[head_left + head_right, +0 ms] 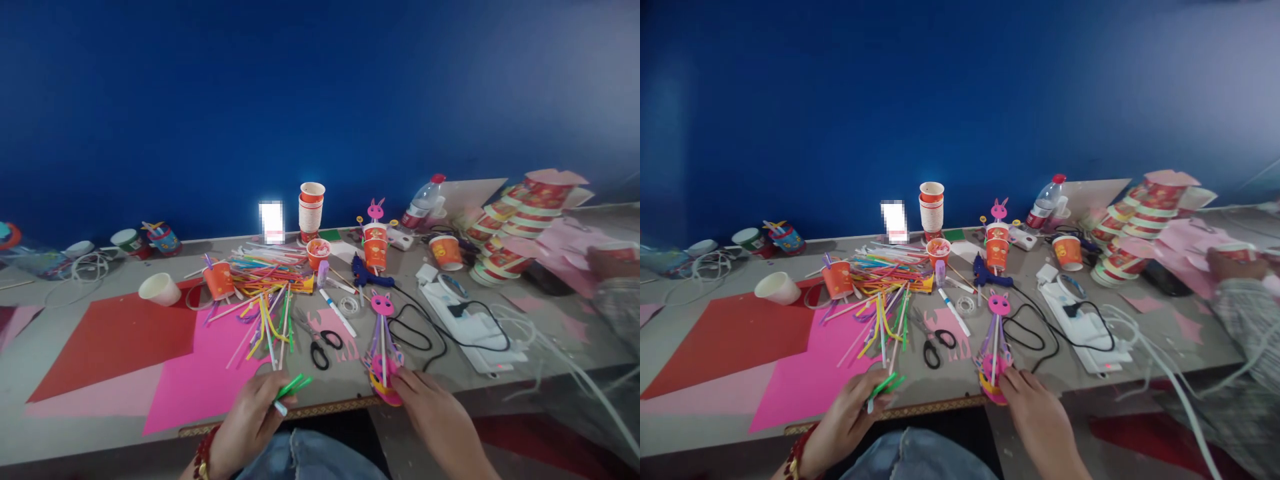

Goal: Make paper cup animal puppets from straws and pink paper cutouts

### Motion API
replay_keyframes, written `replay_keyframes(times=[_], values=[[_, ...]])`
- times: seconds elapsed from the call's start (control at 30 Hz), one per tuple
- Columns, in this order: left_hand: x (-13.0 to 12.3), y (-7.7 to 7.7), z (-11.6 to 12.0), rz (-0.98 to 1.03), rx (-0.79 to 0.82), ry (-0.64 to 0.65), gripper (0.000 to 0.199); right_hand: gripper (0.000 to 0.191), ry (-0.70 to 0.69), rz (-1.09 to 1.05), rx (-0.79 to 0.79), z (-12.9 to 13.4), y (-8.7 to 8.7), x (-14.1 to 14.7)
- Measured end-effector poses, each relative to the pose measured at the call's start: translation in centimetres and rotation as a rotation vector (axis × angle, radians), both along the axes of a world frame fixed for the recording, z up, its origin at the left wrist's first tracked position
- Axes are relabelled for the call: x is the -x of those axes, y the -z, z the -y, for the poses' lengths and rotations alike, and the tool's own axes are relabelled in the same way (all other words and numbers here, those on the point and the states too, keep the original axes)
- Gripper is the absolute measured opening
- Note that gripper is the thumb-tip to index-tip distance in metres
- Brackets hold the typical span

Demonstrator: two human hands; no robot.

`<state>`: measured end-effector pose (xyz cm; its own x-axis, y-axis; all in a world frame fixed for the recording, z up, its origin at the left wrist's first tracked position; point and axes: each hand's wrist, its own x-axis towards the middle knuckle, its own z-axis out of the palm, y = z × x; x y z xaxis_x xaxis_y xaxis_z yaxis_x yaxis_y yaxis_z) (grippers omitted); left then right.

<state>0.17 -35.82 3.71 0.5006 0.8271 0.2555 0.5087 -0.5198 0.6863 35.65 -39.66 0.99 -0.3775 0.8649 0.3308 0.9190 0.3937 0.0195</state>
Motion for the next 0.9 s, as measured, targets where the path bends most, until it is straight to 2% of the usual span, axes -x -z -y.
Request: replay_keyframes(times=[0.07,0.13,0.23,0.3,0.37,0.43,0.57,0.63,0.73,0.83,0.9], values=[[0.1,0.5,0.2,0.026,0.057,-0.049,0.024,0.043,-0.012,0.047,-0.041,0.4,-0.1,-0.3],[0.0,1.1,0.3,0.095,0.167,-0.142,0.025,0.039,0.0,0.044,-0.072,0.7,0.1,-0.7],[-0.6,1.6,0.3,0.293,0.378,-0.255,0.024,0.027,0.059,-0.01,-0.078,0.4,0.5,-1.1],[-0.8,1.5,-0.1,0.422,0.461,-0.306,0.024,0.026,0.113,-0.016,-0.082,-0.2,0.6,-1.0],[-0.8,1.0,-0.7,0.536,0.482,-0.376,0.025,0.026,0.124,0.016,-0.077,-0.7,0.6,-0.8],[-0.3,0.1,-1.5,0.68,0.497,-0.456,0.028,0.028,0.075,0.061,-0.054,-1.1,0.4,-0.5],[1.1,-2.2,-3.5,0.932,0.57,-0.52,0.031,0.048,-0.034,0.198,-0.038,-1.0,0.0,0.1],[1.8,-2.9,-4.2,0.968,0.596,-0.522,0.031,0.052,-0.064,0.291,-0.067,-0.5,0.1,0.4],[2.4,-3.1,-4.7,0.949,0.603,-0.531,0.031,0.047,-0.095,0.376,-0.125,0.5,0.7,0.4],[2.9,-2.6,-5.0,0.873,0.596,-0.499,0.031,0.049,-0.097,0.334,-0.144,1.1,1.2,-0.2],[3.1,-2.4,-5.6,0.751,0.496,-0.486,0.029,0.05,-0.07,0.237,-0.115,0.8,1.2,-0.8]])
